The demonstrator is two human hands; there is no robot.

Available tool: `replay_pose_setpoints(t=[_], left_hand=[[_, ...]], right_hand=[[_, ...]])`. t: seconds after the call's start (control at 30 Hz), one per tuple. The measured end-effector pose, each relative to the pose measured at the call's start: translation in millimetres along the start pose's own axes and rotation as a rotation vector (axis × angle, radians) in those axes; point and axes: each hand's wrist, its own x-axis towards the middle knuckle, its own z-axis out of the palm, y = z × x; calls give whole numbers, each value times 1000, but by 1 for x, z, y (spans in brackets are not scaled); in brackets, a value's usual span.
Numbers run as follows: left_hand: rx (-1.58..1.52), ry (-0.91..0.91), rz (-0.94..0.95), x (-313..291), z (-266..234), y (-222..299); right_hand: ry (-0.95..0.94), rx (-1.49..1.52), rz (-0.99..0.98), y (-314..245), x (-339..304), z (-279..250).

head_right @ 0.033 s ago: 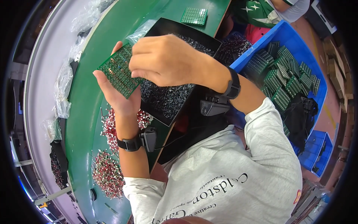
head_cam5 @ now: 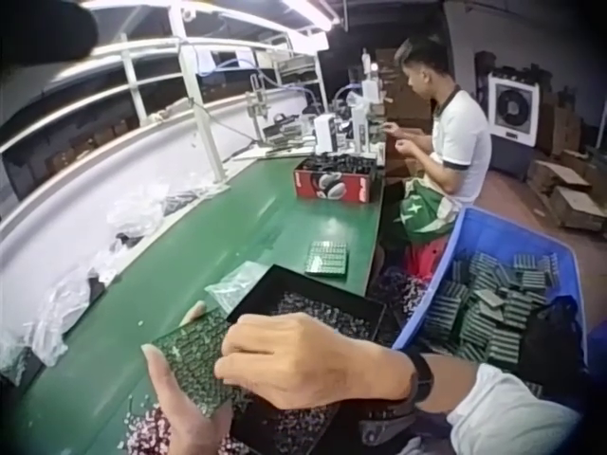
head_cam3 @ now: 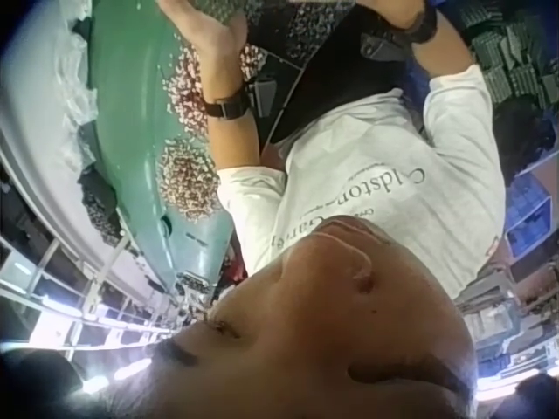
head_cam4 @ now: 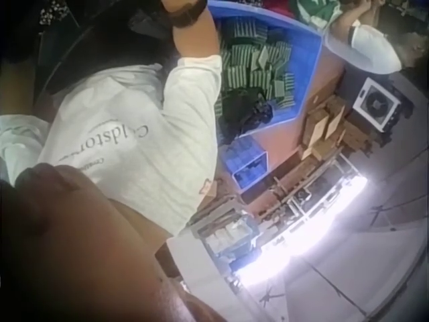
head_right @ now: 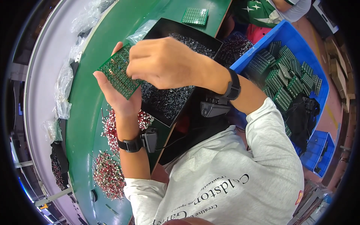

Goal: The person populates a circuit board by inserting small electronic components into its holes by hand, turns the board over, and places it onto a stack of other boards.

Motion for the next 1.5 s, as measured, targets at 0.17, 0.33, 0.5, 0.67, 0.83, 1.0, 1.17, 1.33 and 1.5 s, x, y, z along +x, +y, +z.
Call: replay_pose_setpoints(t=[0.17, 0.33, 0.5, 0.67, 0.83, 1.0, 1.17, 1.33, 1.5], left_hand=[[25, -58, -16, -5, 8, 2], [-9, -67, -7, -1, -3, -4], [-2, 29, 7, 0, 2, 0], [-22, -34, -31, -3, 3, 2], [-20, -7, -40, -3, 5, 2], [-10, -12, -35, -3, 3, 3], [-19, -29, -30, -3, 3, 0], [-32, 94, 37, 0, 2, 0], [-15, 23, -11, -2, 4, 4]], right_hand=[[16, 101, -38, -4, -7, 19], [72, 60, 9, -8, -3, 17], [-62, 37, 96, -2, -2, -3], [-38, 36, -48, -5, -7, 15], [31, -75, -57, -14, -9, 27], [15, -61, 8, -15, -9, 28], [-10, -79, 27, -15, -10, 30], [3, 40, 85, -7, -2, 12], [-111, 16, 108, -4, -5, 2]])
